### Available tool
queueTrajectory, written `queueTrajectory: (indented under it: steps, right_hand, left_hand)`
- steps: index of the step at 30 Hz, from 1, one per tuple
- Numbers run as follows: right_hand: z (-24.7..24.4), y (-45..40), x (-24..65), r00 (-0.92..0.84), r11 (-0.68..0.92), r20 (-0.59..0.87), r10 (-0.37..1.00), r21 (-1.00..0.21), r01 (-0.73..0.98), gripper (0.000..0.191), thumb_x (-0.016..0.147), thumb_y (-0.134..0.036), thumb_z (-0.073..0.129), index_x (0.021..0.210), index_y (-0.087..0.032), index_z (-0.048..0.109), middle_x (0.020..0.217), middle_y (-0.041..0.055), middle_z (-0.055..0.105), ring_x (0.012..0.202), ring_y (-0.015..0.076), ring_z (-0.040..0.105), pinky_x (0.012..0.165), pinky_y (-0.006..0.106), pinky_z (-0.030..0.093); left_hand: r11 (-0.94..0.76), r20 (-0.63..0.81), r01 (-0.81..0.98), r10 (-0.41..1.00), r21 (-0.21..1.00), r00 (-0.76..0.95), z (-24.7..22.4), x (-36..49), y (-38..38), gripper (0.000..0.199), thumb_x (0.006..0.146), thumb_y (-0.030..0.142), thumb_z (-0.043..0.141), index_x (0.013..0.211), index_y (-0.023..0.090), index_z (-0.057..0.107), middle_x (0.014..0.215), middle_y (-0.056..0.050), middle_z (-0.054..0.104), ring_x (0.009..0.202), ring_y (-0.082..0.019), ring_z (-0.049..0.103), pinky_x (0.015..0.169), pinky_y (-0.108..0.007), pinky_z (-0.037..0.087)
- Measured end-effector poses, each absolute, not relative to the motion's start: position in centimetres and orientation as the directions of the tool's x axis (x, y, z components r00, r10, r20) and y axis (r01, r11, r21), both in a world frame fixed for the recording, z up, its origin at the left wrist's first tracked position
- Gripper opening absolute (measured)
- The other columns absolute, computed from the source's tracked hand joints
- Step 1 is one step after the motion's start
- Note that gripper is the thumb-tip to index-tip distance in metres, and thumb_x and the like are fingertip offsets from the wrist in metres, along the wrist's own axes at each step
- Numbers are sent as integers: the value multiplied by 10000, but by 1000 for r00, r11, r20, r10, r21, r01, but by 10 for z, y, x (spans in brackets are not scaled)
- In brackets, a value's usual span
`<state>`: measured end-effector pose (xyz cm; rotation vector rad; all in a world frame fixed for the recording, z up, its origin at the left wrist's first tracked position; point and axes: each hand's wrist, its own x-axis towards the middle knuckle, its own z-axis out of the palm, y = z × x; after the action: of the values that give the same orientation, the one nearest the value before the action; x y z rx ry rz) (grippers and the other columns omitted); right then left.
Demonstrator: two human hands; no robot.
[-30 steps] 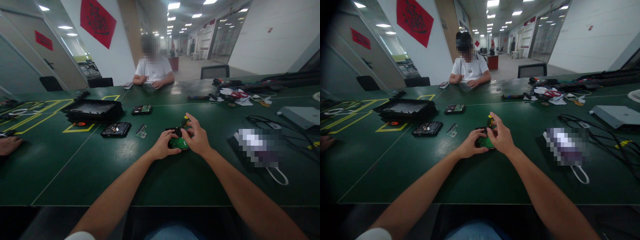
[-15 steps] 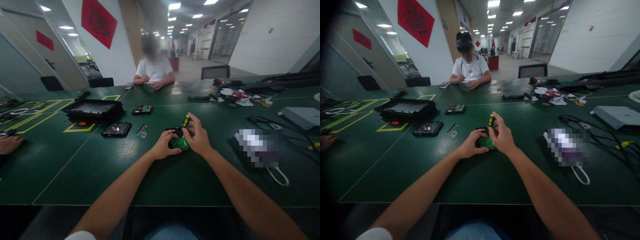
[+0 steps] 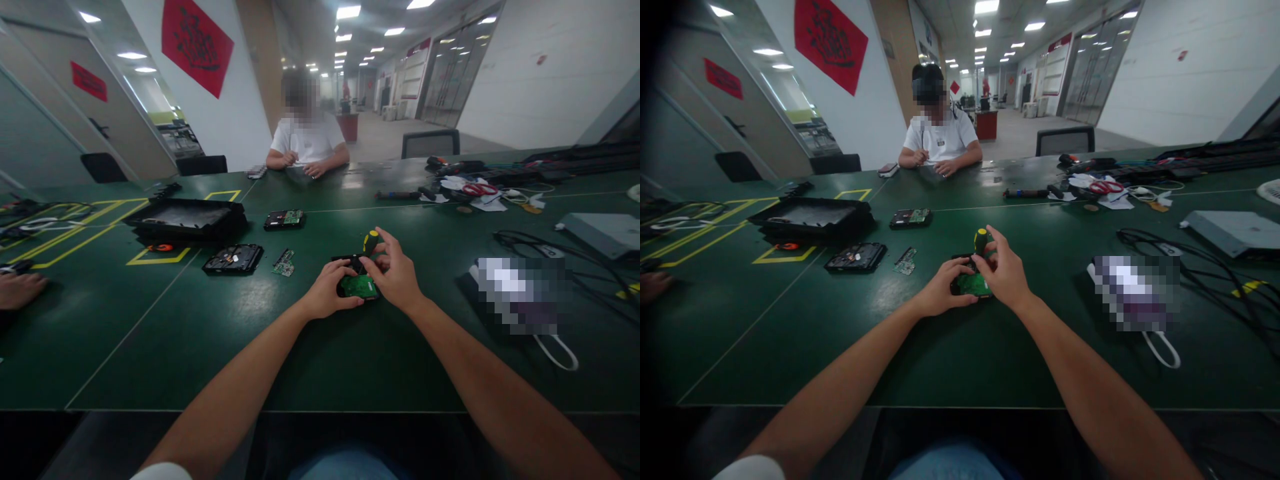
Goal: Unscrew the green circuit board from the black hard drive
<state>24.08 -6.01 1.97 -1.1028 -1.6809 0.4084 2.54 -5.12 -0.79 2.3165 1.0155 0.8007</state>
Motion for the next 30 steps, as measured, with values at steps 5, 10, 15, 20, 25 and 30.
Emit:
queueTrajectory:
  steps: [5,10,15,20,25,30]
  right_hand:
    - [19,-58,243,-22,494,541,841,-750,441,586,941,-460,699,1457,-269,498,1123,80,707,695,189,732,633,350,610]
    - [18,-56,243,-44,434,445,894,-840,327,379,931,-489,700,1204,-234,638,1013,76,759,686,202,749,551,317,591]
    - [17,-54,239,-48,399,396,917,-908,130,393,871,-478,773,1141,-226,641,1079,79,757,701,181,753,489,264,564]
    - [18,-53,238,-70,347,348,935,-937,-19,437,833,-466,821,1119,-215,605,1096,84,747,691,162,747,520,263,591]
    - [18,-50,240,-127,339,344,930,-939,-60,428,823,-438,844,1141,-214,664,1035,46,725,698,151,748,617,293,640]
    - [19,-50,241,-148,319,328,933,-944,-79,419,831,-438,845,1153,-211,703,1006,34,720,734,151,747,698,323,658]
  left_hand:
    - [-616,330,483,766,622,552,-10,25,-50,655,734,449,911,1299,240,655,1561,-157,498,1511,-353,395,1250,-565,336]
    - [-605,311,488,771,630,555,-10,26,-49,664,729,457,910,1305,254,651,1562,-147,502,1520,-361,380,1247,-587,328]
    - [-592,302,489,780,641,548,-11,26,-49,675,725,470,912,1315,269,654,1566,-139,498,1518,-369,382,1246,-598,326]
    - [-606,317,479,770,635,554,-13,25,-48,673,740,481,902,1328,272,649,1567,-139,491,1519,-354,383,1250,-581,329]
    - [-610,315,476,765,633,561,-11,24,-49,666,753,476,893,1334,264,646,1572,-144,482,1523,-347,375,1248,-570,333]
    - [-609,318,476,767,635,557,-12,24,-49,664,747,474,899,1325,266,648,1571,-139,482,1518,-354,381,1248,-580,332]
